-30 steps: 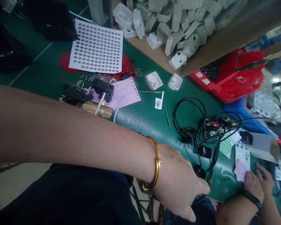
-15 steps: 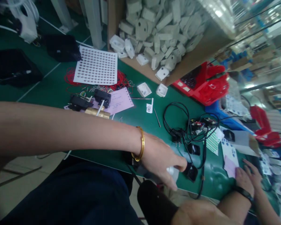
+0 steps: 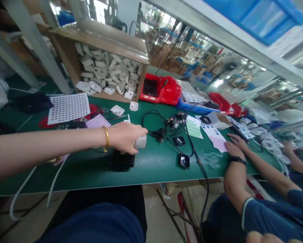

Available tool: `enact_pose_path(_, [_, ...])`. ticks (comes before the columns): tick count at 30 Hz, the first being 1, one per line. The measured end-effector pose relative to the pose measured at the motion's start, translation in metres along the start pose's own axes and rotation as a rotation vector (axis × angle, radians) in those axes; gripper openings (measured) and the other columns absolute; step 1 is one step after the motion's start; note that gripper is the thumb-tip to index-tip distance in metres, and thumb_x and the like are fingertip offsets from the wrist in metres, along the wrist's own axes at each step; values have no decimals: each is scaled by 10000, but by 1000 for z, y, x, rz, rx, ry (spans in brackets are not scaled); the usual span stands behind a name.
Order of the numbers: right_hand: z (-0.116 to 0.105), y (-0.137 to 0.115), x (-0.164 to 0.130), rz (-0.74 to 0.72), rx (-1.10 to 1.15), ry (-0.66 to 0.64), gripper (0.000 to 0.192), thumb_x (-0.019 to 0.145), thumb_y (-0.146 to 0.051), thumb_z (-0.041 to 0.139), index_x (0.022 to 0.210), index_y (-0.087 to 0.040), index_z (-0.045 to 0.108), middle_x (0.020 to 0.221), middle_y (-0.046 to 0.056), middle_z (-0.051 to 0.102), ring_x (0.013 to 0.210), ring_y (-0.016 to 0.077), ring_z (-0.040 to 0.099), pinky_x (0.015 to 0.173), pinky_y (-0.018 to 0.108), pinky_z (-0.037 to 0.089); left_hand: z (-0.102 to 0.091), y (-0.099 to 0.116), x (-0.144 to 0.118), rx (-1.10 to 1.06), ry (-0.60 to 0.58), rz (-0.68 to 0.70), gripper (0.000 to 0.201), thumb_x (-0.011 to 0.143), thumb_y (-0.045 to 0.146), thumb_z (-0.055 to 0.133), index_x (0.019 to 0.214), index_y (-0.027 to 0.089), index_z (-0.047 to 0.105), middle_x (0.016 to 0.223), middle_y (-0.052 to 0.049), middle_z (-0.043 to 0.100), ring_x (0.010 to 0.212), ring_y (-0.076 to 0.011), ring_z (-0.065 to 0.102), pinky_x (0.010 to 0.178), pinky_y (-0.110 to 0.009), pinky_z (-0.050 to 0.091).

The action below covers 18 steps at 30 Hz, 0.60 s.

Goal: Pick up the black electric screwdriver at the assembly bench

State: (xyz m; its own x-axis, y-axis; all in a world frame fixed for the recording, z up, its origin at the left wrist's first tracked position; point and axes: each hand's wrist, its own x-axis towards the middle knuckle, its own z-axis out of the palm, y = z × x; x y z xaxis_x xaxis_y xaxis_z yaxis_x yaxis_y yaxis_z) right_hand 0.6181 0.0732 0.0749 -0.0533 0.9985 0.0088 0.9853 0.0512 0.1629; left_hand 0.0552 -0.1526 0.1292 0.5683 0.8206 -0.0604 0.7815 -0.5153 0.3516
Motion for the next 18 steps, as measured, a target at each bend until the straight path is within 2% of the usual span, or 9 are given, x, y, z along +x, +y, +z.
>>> enact_pose_path(1, [2,5,-1,18,43,12,599,847,-249,10,993,-50,557,1138,97,501,1162,190,444,868,329,437,-7,-15,13,-114,-65,-57,516,592,392,721,1003,151,523,917,-83,553,836,-284,528,665,-320,403])
enact_pose_path(4, [7,13,-4,58,172,58,498,809,-277,74,957,-126,525,1204,85,475,1203,177,408,966,326,385,-20,-61,45,-195,-190,-110,581,595,460,714,1039,129,537,928,-59,579,834,-219,538,679,-255,401])
enact_pose_path(8, [19,31,2,47,369,106,385,747,-315,124,875,-185,462,1205,75,480,1215,177,397,1049,348,307,-13,-108,56,-313,-265,-194,620,614,551,673,1046,126,545,960,-44,597,851,-188,552,668,-214,419])
enact_pose_path(11, [35,56,16,-26,481,112,369,716,-404,172,868,-199,438,1211,88,472,1216,213,392,1075,377,279,-2,-124,53,-389,-267,-252,644,614,577,671,1062,132,544,1010,-49,593,888,-191,553,690,-215,428])
enact_pose_path(14, [47,78,30,-76,528,91,414,691,-499,231,887,-202,442,1218,90,456,1216,225,389,1080,354,268,4,-131,52,-446,-260,-306,666,597,578,688,1073,135,542,1026,-54,590,900,-198,551,696,-224,427])
enact_pose_path(16, [49,84,33,-97,563,73,437,677,-529,269,910,-204,444,1221,89,447,1221,235,381,1083,357,259,5,-133,53,-481,-269,-329,671,583,584,700,1063,139,551,1005,-53,596,891,-203,552,689,-228,428])
enact_pose_path(18, [48,81,28,-117,603,60,447,671,-545,288,901,-200,453,1211,110,440,1218,271,378,1076,411,263,5,-135,55,-514,-285,-345,666,573,591,711,1044,144,563,991,-52,599,886,-207,553,677,-227,430])
